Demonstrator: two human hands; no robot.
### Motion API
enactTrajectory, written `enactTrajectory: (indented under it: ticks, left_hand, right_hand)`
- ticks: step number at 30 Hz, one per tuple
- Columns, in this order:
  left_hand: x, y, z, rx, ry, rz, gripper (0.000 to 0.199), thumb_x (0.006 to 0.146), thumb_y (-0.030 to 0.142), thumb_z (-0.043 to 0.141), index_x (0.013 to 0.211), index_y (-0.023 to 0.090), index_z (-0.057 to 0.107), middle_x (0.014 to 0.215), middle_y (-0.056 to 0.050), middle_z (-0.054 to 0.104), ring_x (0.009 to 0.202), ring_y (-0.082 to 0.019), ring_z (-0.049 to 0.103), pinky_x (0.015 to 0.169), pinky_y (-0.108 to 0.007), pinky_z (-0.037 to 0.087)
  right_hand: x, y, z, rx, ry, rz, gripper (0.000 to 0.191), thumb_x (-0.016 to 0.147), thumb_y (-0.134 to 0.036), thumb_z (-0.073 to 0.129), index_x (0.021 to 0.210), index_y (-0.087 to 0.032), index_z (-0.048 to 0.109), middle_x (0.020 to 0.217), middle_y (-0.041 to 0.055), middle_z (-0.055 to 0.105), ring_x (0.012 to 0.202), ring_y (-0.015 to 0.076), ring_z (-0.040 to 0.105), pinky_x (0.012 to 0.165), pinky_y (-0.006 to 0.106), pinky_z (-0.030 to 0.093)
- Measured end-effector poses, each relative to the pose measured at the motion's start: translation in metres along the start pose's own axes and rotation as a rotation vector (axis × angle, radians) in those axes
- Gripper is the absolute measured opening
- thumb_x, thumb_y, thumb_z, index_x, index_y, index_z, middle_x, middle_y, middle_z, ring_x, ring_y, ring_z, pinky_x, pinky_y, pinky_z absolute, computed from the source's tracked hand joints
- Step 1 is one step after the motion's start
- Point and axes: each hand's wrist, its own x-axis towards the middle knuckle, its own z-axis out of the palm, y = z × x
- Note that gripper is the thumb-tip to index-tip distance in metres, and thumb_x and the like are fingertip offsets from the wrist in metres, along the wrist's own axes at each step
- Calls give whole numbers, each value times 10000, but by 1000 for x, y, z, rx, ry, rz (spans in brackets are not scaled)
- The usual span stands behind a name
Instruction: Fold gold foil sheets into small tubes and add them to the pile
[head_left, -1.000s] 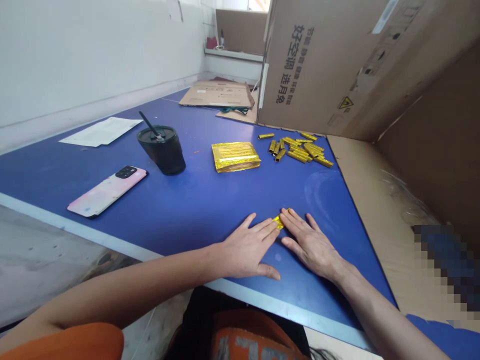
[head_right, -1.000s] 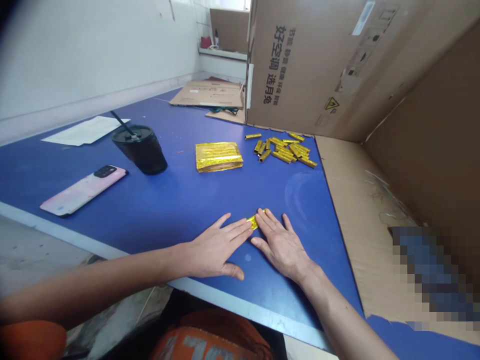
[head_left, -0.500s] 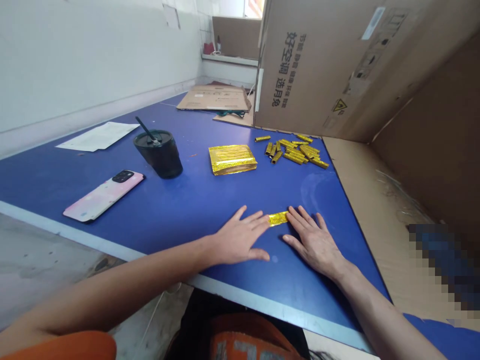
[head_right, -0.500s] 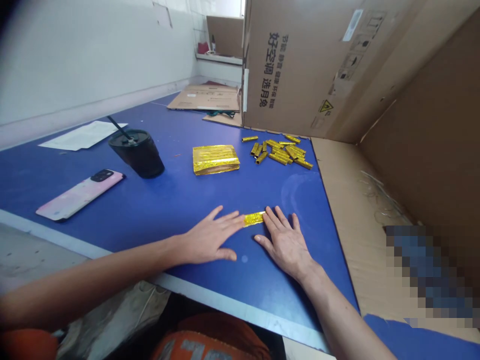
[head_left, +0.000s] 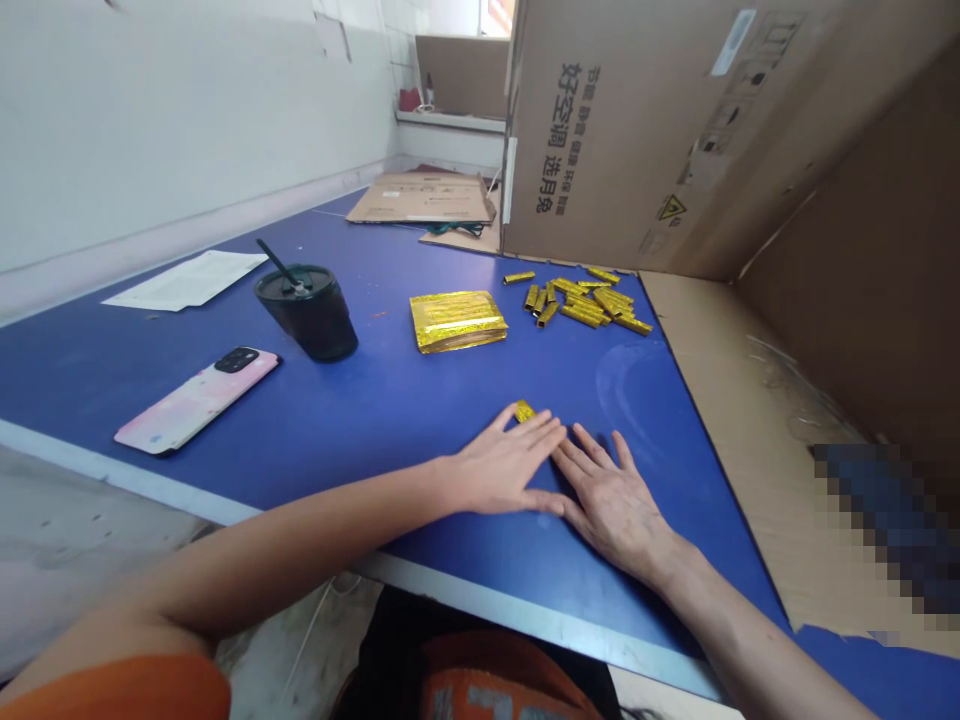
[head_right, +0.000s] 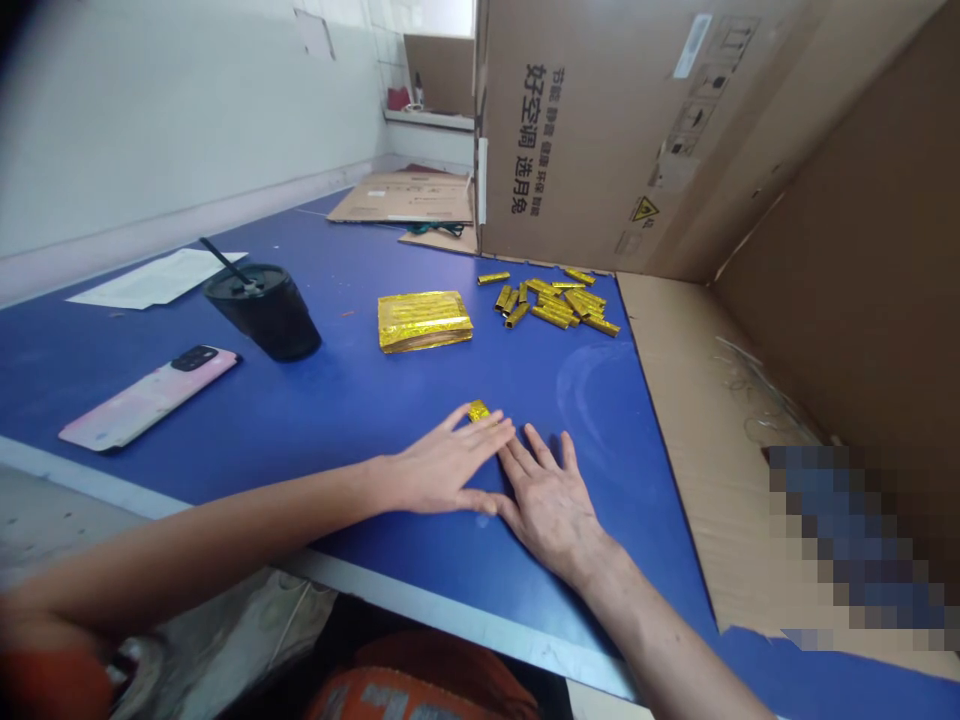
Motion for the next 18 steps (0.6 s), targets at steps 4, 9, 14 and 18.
enactTrajectory:
  ticks: [4,9,14,18]
  left_hand:
    - [0,0,4,-41,-48,-7,875,789,702,192,1390,68,134,1451,-161,157,1351,-233,112,1075,-458,56]
    - [-3,-29,-3,-6,-90,-82,777,815,668,209,1387,143,174,1460,-107,156,1351,-234,116,1057,-514,68]
    - [-11,-30,-4,39,-41,-186,781,817,668,183,1373,121,225,1445,-124,203,1346,-243,135,1054,-519,71]
    - [-27,-6,0,88,-3,-158,839,785,708,174,1352,99,280,1412,-157,283,1343,-269,135,1045,-542,52]
  right_hand:
    - [0,0,-1,-6,-6,7,539,865,-439,367,1323,-155,385,1363,102,398,1281,315,292,1001,626,177]
    - [2,0,-4,-3,-22,22,539,870,-489,331,1315,-191,396,1366,60,397,1275,308,306,998,627,184]
    - [3,9,-4,-17,-1,35,516,877,-498,308,1283,-207,437,1350,37,425,1279,295,304,997,631,180]
    - [5,22,-3,-50,34,130,494,871,-499,329,1246,-216,482,1343,48,435,1274,301,313,984,641,195]
